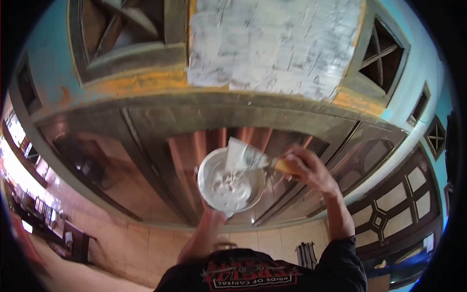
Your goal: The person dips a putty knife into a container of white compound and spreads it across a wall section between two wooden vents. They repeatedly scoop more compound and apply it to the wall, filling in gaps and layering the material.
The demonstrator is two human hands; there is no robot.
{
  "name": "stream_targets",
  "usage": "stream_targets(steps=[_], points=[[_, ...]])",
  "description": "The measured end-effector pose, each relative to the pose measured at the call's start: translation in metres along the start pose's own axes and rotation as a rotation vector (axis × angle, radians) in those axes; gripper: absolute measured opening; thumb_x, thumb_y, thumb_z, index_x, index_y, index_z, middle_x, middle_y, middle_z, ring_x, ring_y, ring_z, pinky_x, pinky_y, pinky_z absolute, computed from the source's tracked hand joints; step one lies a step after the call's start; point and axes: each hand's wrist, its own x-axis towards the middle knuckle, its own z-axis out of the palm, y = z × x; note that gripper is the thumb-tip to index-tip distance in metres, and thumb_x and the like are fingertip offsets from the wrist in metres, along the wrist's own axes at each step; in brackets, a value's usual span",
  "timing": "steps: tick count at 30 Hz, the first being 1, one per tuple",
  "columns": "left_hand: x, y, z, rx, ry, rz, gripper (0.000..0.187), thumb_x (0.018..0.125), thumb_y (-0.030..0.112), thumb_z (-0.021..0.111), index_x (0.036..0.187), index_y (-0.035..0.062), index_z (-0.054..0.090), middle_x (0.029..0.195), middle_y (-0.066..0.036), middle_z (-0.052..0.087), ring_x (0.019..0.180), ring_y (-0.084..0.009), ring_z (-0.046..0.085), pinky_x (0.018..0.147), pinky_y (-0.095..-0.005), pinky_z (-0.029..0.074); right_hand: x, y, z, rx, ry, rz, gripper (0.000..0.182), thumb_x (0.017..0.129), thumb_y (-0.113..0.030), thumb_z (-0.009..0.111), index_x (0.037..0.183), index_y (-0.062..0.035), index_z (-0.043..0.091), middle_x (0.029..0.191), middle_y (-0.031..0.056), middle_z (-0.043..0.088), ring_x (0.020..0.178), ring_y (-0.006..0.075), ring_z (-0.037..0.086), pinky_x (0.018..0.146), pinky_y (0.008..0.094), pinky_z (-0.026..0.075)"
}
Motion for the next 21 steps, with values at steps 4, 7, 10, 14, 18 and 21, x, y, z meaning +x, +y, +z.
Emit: stream_targets(steps=[4,7,10,14,18,21], points=[[-0.005,-0.003,0.021,0.09,0.073,0.042,0.07,0.091,0.07,0.04,0.135,0.0163,0.054,0.132,-0.008,0.058,0.118,-0.0302,0.056,0.1,-0.0514,0.046,-0.018,-0.008,0.011,-0.17,0.253,-0.3,0.03,0.097,-0.026,0.063,0.112,-0.001,0.056,0.079,0.0057,0.065,0.073,0.0061,0.06,0.061,0.0241,0.048],[-0.008,-0.004,0.031,0.171,0.096,0.053,0.069,0.091,0.069,0.039,0.131,0.016,0.057,0.128,-0.007,0.06,0.115,-0.0276,0.058,0.099,-0.0487,0.048,-0.034,-0.007,0.032,-0.486,0.379,-0.38,0.032,0.091,-0.019,0.07,0.112,-0.0006,0.054,0.083,0.0097,0.068,0.073,0.0087,0.065,0.06,0.0258,0.052],[-0.011,0.001,0.001,0.052,-0.077,0.088,0.068,0.091,0.069,0.039,0.129,0.0155,0.058,0.124,-0.007,0.062,0.114,-0.0263,0.059,0.098,-0.0476,0.049,-0.031,0.046,0.06,-0.579,0.273,-0.319,0.031,0.089,-0.011,0.07,0.113,-0.0019,0.052,0.088,0.0153,0.069,0.072,0.0247,0.071,0.059,0.0333,0.056],[-0.014,0.002,-0.005,0.169,0.168,0.151,0.067,0.091,0.068,0.039,0.127,0.0151,0.06,0.122,-0.007,0.063,0.112,-0.026,0.059,0.096,-0.0465,0.049,-0.038,0.046,0.07,-0.569,0.249,-0.314,0.033,0.088,-0.008,0.07,0.115,-0.0032,0.051,0.094,0.0199,0.069,0.078,0.0349,0.071,0.061,0.0389,0.058],[-0.012,0.001,-0.025,0.07,0.096,0.136,0.067,0.091,0.068,0.041,0.126,0.0148,0.061,0.121,-0.006,0.063,0.111,-0.0256,0.06,0.095,-0.0455,0.05,-0.037,0.075,0.085,-0.533,0.252,-0.266,0.034,0.088,-0.008,0.07,0.117,-0.004,0.052,0.092,0.0184,0.069,0.075,0.0312,0.072,0.06,0.0363,0.058],[-0.013,0.003,-0.031,0.091,0.129,0.158,0.067,0.091,0.068,0.042,0.125,0.0147,0.061,0.121,-0.006,0.063,0.11,-0.0257,0.06,0.095,-0.0453,0.05,-0.04,0.072,0.084,-0.479,0.226,-0.136,0.026,0.091,-0.011,0.068,0.113,-0.0028,0.056,0.082,0.015,0.069,0.064,0.0215,0.07,0.055,0.0314,0.054]])
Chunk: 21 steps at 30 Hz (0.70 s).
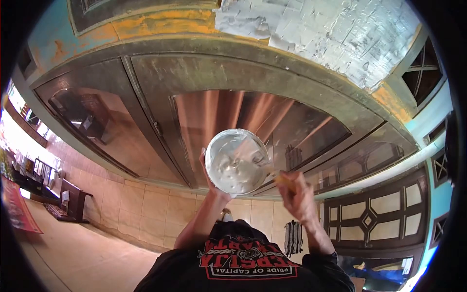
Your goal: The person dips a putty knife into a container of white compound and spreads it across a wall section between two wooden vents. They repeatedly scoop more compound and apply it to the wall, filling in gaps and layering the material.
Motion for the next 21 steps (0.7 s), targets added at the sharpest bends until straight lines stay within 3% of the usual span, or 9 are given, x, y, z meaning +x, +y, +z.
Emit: stream_targets(steps=[3,8,11,13,14,16,21], points=[[-0.01,0.002,0.001,0.017,0.044,-0.029,0.067,0.091,0.067,0.043,0.128,0.0136,0.06,0.123,-0.008,0.063,0.11,-0.0268,0.06,0.094,-0.0458,0.051,0.013,0.0,-0.022,0.011,-0.002,0.201,0.023,0.093,-0.019,0.067,0.105,-0.001,0.06,0.071,0.0109,0.067,0.056,0.0105,0.058,0.053,0.0264,0.047],[-0.012,0.005,0.007,0.087,0.062,-0.059,0.072,0.089,0.071,0.041,0.129,0.0126,0.058,0.125,-0.007,0.061,0.113,-0.0274,0.058,0.096,-0.0469,0.049,0.018,0.016,-0.039,0.041,-0.044,0.245,0.021,0.089,-0.018,0.07,0.096,0.0003,0.063,0.074,0.0126,0.068,0.064,0.0114,0.062,0.06,0.0285,0.049],[-0.012,0.0,0.01,0.06,-0.006,-0.005,0.067,0.092,0.066,0.042,0.131,0.0133,0.057,0.128,-0.008,0.06,0.115,-0.0267,0.058,0.097,-0.0462,0.049,0.015,0.017,-0.034,0.082,-0.193,0.293,0.018,0.091,-0.016,0.068,0.095,0.0,0.063,0.077,0.0115,0.07,0.068,0.0119,0.063,0.062,0.0287,0.05],[-0.013,-0.005,0.012,0.117,-0.031,0.033,0.067,0.092,0.066,0.042,0.131,0.0137,0.056,0.129,-0.007,0.06,0.117,-0.0264,0.057,0.099,-0.0464,0.048,0.012,0.02,-0.009,0.3,-0.216,0.279,0.015,0.092,-0.014,0.066,0.095,-0.0007,0.062,0.068,0.0011,0.057,0.06,0.0059,0.05,0.054,0.0234,0.039],[-0.014,-0.007,0.013,0.174,-0.058,0.079,0.067,0.092,0.066,0.042,0.131,0.0141,0.056,0.13,-0.006,0.059,0.119,-0.0261,0.055,0.1,-0.0465,0.047,0.01,0.025,0.002,0.3,-0.211,0.283,0.015,0.092,-0.014,0.066,0.095,-0.0007,0.062,0.068,0.0011,0.057,0.06,0.0059,0.05,0.054,0.0234,0.039],[-0.012,-0.008,0.012,0.111,-0.087,0.052,0.068,0.091,0.067,0.042,0.131,0.0143,0.056,0.131,-0.006,0.059,0.119,-0.0265,0.055,0.1,-0.0469,0.047,0.006,0.037,0.022,0.608,-0.224,0.386,0.015,0.094,-0.015,0.064,0.096,-0.0001,0.061,0.069,0.0011,0.057,0.06,0.0066,0.049,0.053,0.0234,0.038],[-0.011,-0.001,-0.001,0.018,-0.03,0.028,0.076,0.088,0.073,0.039,0.136,0.0153,0.052,0.133,-0.006,0.056,0.121,-0.0277,0.054,0.101,-0.0482,0.046,0.0,0.024,0.012,0.614,-0.089,0.276,0.018,0.094,-0.013,0.064,0.103,0.0012,0.059,0.07,0.0022,0.061,0.064,0.0058,0.056,0.057,0.0233,0.044]])
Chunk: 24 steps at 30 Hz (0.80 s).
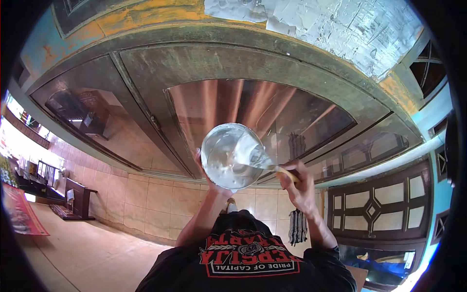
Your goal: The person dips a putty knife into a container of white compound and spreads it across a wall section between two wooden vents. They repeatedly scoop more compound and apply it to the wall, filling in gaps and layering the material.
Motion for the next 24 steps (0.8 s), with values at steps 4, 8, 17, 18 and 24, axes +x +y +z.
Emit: stream_targets(steps=[4,8,17,18,24], points=[[0.002,0.0,0.008,0.084,0.197,0.042,0.074,0.089,0.073,0.039,0.133,0.0156,0.056,0.131,-0.005,0.058,0.118,-0.0262,0.055,0.098,-0.0488,0.047,-0.004,-0.025,0.003,-0.473,0.143,-0.299,0.023,0.089,-0.009,0.069,0.107,-0.0006,0.058,0.081,0.0138,0.07,0.07,0.0168,0.069,0.059,0.0292,0.053],[0.003,0.0,0.003,-0.015,0.016,-0.044,0.073,0.089,0.073,0.039,0.131,0.0158,0.057,0.128,-0.006,0.06,0.117,-0.0269,0.056,0.099,-0.0494,0.046,-0.003,-0.025,0.002,-0.677,0.113,-0.367,0.029,0.083,-0.006,0.074,0.108,-0.0023,0.059,0.081,0.0171,0.07,0.068,0.028,0.071,0.058,0.0334,0.056],[0.002,-0.005,0.002,-0.065,0.017,-0.088,0.076,0.089,0.074,0.038,0.132,0.0147,0.056,0.13,-0.008,0.06,0.117,-0.0279,0.056,0.099,-0.049,0.046,-0.015,-0.037,0.003,-0.627,0.202,-0.233,0.025,0.087,-0.009,0.072,0.108,-0.0026,0.059,0.075,0.0134,0.068,0.057,0.0187,0.067,0.051,0.0298,0.05],[0.0,-0.006,0.003,0.014,0.122,-0.087,0.076,0.089,0.074,0.038,0.132,0.0145,0.056,0.13,-0.008,0.059,0.117,-0.0282,0.056,0.099,-0.0485,0.046,-0.015,-0.035,0.003,-0.618,0.17,-0.186,0.021,0.093,-0.014,0.067,0.106,-0.0011,0.058,0.073,0.0091,0.065,0.056,0.012,0.061,0.049,0.0257,0.045],[-0.004,-0.008,0.003,-0.009,0.139,-0.11,0.075,0.088,0.073,0.04,0.13,0.0137,0.057,0.13,-0.008,0.059,0.116,-0.0289,0.057,0.099,-0.0487,0.047,-0.003,-0.016,-0.014,0.19,-0.004,0.222,0.024,0.101,-0.027,0.053,0.104,-0.0038,0.056,0.07,0.0018,0.054,0.055,0.0054,0.045,0.045,0.0195,0.032]])
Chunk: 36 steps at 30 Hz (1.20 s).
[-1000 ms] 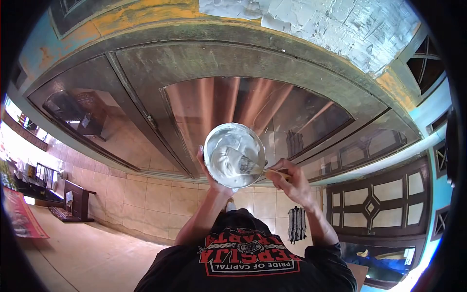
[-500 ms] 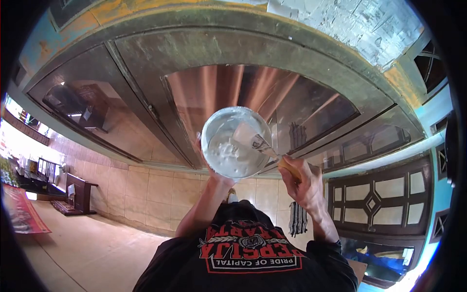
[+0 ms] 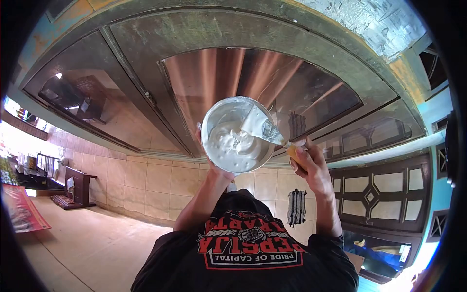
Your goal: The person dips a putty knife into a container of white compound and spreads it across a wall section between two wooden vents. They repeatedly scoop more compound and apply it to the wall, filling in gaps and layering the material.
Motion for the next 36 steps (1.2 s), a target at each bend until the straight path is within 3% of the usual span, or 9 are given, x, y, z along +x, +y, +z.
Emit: stream_targets(steps=[3,6,8,13,15,17,20,27,36], points=[[0.001,-0.003,-0.009,-0.139,-0.138,0.008,0.074,0.088,0.072,0.042,0.13,0.0132,0.057,0.13,-0.008,0.059,0.117,-0.0291,0.056,0.1,-0.0487,0.047,0.002,0.0,-0.008,0.187,-0.063,0.083,0.026,0.1,-0.03,0.053,0.108,-0.0054,0.056,0.069,0.0024,0.054,0.052,0.0052,0.043,0.043,0.0189,0.029],[-0.003,-0.001,0.002,-0.029,-0.018,0.004,0.072,0.089,0.071,0.043,0.13,0.0133,0.057,0.13,-0.008,0.059,0.116,-0.0291,0.056,0.1,-0.0487,0.047,0.0,-0.011,-0.012,0.327,-0.085,0.11,0.024,0.101,-0.028,0.051,0.104,-0.0049,0.056,0.071,0.0046,0.057,0.049,0.0057,0.041,0.043,0.019,0.029],[-0.002,-0.002,0.0,-0.032,-0.047,0.007,0.072,0.089,0.071,0.042,0.13,0.0136,0.057,0.13,-0.008,0.059,0.116,-0.029,0.056,0.1,-0.0487,0.047,0.0,-0.018,-0.013,0.424,-0.033,0.108,0.022,0.1,-0.025,0.05,0.099,-0.0044,0.057,0.072,0.0051,0.058,0.049,0.0054,0.041,0.043,0.0187,0.028],[-0.001,-0.001,0.003,-0.049,-0.086,0.007,0.073,0.089,0.072,0.04,0.131,0.0141,0.056,0.13,-0.009,0.058,0.117,-0.0288,0.056,0.1,-0.0487,0.047,0.003,-0.023,-0.015,0.214,0.009,0.079,0.021,0.098,-0.023,0.052,0.096,-0.0037,0.061,0.071,0.0028,0.055,0.05,0.0054,0.042,0.042,0.019,0.028],[-0.002,-0.001,0.004,-0.07,-0.106,-0.013,0.075,0.089,0.073,0.039,0.132,0.0141,0.055,0.131,-0.009,0.057,0.117,-0.0287,0.056,0.1,-0.0487,0.047,0.005,-0.019,-0.019,0.231,-0.098,0.128,0.021,0.098,-0.023,0.055,0.096,-0.0025,0.061,0.07,0.0021,0.053,0.051,0.0055,0.041,0.042,0.0191,0.027],[-0.003,-0.002,0.006,-0.059,-0.094,-0.015,0.075,0.089,0.073,0.039,0.133,0.0143,0.055,0.132,-0.009,0.057,0.118,-0.0287,0.056,0.099,-0.0488,0.047,0.006,-0.014,-0.015,0.242,-0.028,0.185,0.021,0.097,-0.022,0.057,0.098,-0.0017,0.061,0.068,0.0016,0.051,0.051,0.0053,0.041,0.042,0.0197,0.026],[-0.003,-0.003,0.006,-0.057,-0.106,-0.013,0.076,0.088,0.074,0.039,0.133,0.0146,0.054,0.133,-0.008,0.056,0.118,-0.0286,0.055,0.1,-0.0489,0.047,0.01,-0.01,-0.019,0.419,-0.114,0.296,0.02,0.096,-0.022,0.061,0.099,-0.0025,0.06,0.066,0.0006,0.048,0.051,0.0043,0.038,0.042,0.0201,0.025],[-0.002,-0.003,0.0,-0.018,-0.056,0.012,0.076,0.088,0.074,0.039,0.135,0.0149,0.053,0.133,-0.009,0.055,0.119,-0.0285,0.055,0.101,-0.0486,0.046,0.011,-0.012,-0.024,0.316,-0.227,0.226,0.016,0.093,-0.019,0.066,0.09,-0.0051,0.057,0.069,0.0004,0.049,0.049,0.0031,0.034,0.041,0.0183,0.023],[0.0,-0.005,0.005,-0.024,-0.097,-0.001,0.075,0.089,0.073,0.039,0.134,0.0142,0.054,0.133,-0.007,0.056,0.119,-0.0279,0.055,0.1,-0.048,0.047,0.01,-0.02,-0.026,0.296,-0.219,0.223,0.014,0.094,-0.015,0.065,0.099,-0.0047,0.058,0.073,-0.001,0.051,0.051,0.0006,0.033,0.042,0.017,0.023]])
